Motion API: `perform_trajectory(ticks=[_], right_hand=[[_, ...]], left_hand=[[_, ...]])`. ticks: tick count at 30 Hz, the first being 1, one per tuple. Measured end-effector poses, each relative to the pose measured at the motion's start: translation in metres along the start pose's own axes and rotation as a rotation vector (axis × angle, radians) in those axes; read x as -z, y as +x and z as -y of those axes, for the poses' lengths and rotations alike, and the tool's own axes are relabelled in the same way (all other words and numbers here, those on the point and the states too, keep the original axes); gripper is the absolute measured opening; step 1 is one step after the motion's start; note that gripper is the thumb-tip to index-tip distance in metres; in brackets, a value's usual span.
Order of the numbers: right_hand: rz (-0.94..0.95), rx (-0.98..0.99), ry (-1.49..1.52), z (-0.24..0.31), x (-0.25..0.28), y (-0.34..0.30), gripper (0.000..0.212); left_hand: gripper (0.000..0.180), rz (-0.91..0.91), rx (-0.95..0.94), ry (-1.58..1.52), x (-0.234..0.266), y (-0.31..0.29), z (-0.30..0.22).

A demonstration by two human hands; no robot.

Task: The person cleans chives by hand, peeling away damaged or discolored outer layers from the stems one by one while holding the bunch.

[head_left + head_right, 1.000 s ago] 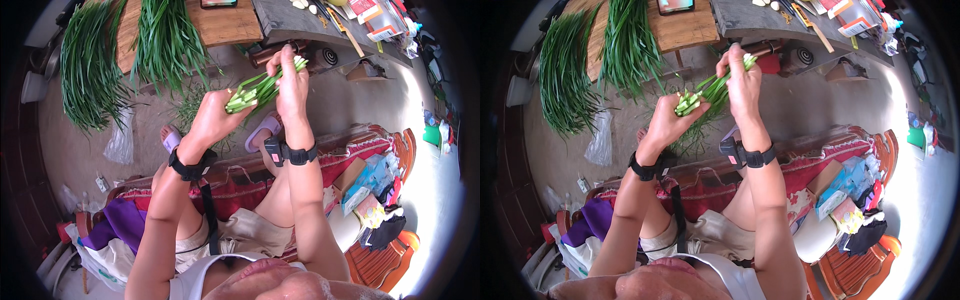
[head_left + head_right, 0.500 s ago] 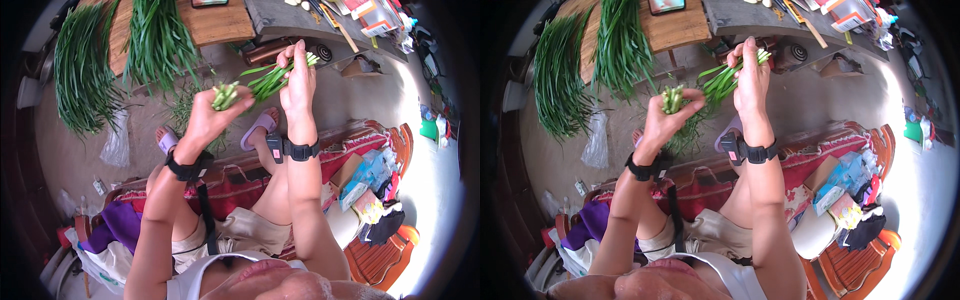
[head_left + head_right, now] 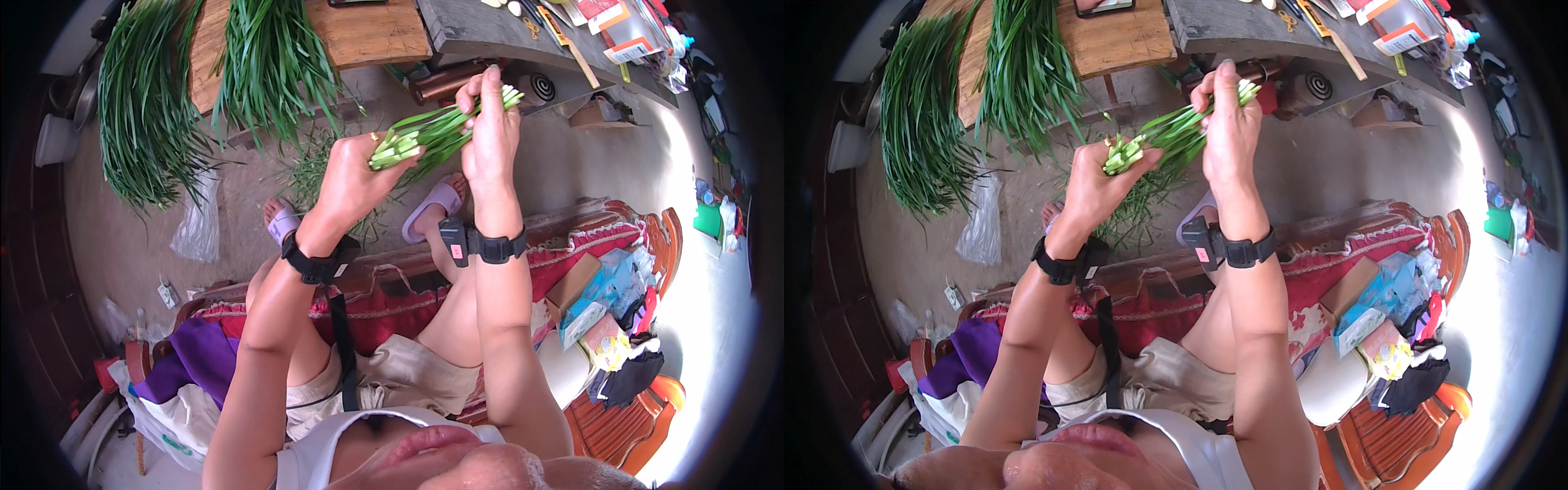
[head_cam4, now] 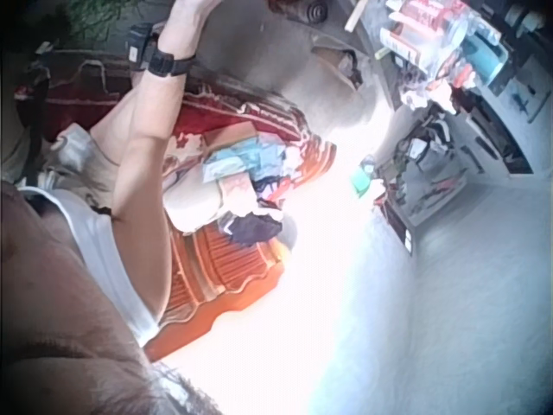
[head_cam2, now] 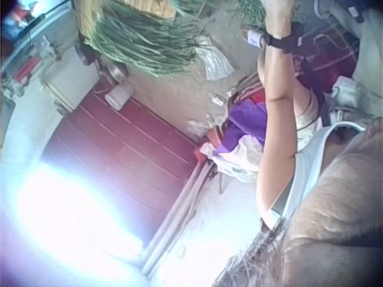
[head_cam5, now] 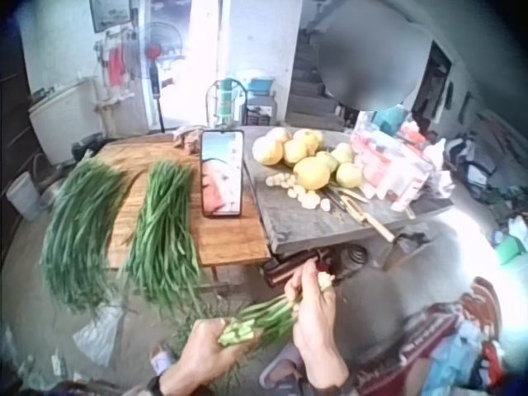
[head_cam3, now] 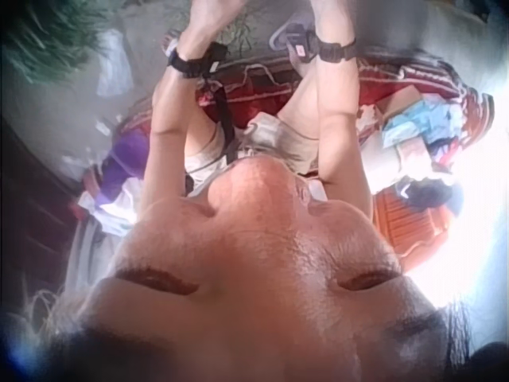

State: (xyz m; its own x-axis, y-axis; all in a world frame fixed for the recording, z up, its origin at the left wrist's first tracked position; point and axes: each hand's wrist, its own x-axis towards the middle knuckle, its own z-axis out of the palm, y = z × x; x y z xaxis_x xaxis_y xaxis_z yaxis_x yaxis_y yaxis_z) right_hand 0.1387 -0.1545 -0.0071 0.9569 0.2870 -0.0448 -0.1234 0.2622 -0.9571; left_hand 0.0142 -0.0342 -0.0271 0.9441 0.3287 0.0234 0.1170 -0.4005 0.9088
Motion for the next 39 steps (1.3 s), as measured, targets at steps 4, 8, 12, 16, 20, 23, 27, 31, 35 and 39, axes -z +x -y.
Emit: perform_trajectory(ticks=[4,8,12,16,20,23,27,31,35,39], right_hand=[[-0.099,0.036,0.078,0.011,0.029,0.018,0.034],[-0.156,0.052,0.216,0.029,0.06,0.032,0.032],[-0.124,0.05,0.429,0.047,0.095,0.038,0.031],[0.004,0.003,0.52,0.05,0.099,0.037,0.032],[0.045,-0.004,0.302,0.043,0.078,0.029,0.032],[0.157,-0.026,0.159,0.039,0.057,0.021,0.035],[0.324,-0.134,0.238,0.02,0.021,0.007,0.036],[0.411,-0.252,0.295,0.004,-0.002,-0.003,0.037],[0.371,-0.206,0.172,0.003,-0.015,-0.009,0.039],[0.273,-0.107,0.112,0.0,-0.013,-0.008,0.04]], left_hand=[[0.019,0.02,0.011,-0.02,0.006,-0.004,0.011],[0.025,0.014,0.091,0.034,0.02,-0.009,0.027],[0.016,-0.065,0.171,-0.173,0.037,-0.012,0.029],[0.016,-0.155,0.22,-0.338,0.049,-0.008,0.031],[0.023,-0.134,0.289,-0.64,0.041,-0.005,0.021],[0.03,-0.072,0.323,-0.781,0.036,-0.002,0.014],[0.037,-0.006,0.294,-0.771,0.032,-0.003,0.007],[0.044,0.137,0.247,-0.692,0.022,-0.004,0.001],[0.032,0.196,0.234,-0.627,0.006,-0.006,0.005],[0.029,0.209,0.252,-0.621,0.002,-0.006,0.004]])
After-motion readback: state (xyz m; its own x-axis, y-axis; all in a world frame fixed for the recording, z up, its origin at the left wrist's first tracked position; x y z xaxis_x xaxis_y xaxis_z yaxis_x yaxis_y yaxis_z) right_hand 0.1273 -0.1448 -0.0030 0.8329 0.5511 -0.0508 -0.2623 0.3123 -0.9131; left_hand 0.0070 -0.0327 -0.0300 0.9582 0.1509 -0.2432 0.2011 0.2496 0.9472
